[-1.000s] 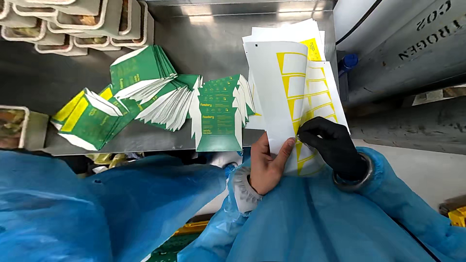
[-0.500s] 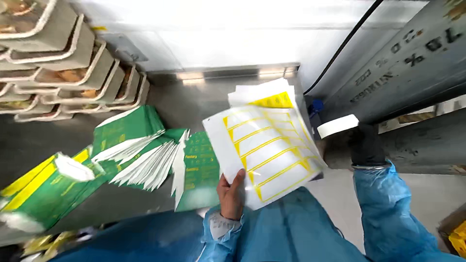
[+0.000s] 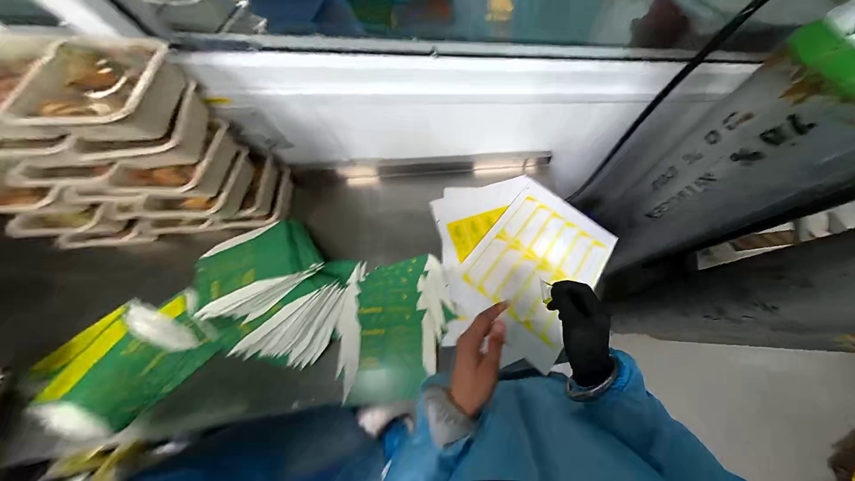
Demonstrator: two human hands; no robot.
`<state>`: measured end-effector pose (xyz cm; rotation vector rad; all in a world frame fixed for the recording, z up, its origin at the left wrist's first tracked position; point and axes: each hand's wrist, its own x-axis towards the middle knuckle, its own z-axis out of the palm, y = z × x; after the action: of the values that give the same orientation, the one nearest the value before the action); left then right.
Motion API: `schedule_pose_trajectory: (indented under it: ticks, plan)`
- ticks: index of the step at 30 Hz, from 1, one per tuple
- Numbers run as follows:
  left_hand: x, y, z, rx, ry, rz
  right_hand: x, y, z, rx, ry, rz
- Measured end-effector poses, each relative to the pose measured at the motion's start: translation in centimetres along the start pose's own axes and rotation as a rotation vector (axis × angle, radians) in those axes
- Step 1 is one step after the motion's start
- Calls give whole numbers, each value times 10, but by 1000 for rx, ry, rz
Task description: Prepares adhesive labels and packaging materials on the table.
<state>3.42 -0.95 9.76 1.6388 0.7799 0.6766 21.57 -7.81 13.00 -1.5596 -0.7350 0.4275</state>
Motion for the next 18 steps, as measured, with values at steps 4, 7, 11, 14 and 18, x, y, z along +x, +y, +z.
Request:
schedule_pose_trajectory:
  ticks: [4,7,11,14,18]
  plan:
    - [-10,-9,-10,-319,98,-146,-29,-6,56,-131,-437,-119]
    - [-17,-21,-32,-431,340,-196,-26,-22,74,-131,-656,-131]
    - [-26,-28,-75,-152,429,-106,-18,-40,95,-424,-523,-422]
    - [-25,-30,-101,142,316,85,-6,-48,112,-765,-664,-642]
    - [-12,-32,-110,254,210,197,1,-55,124,-872,-753,-802]
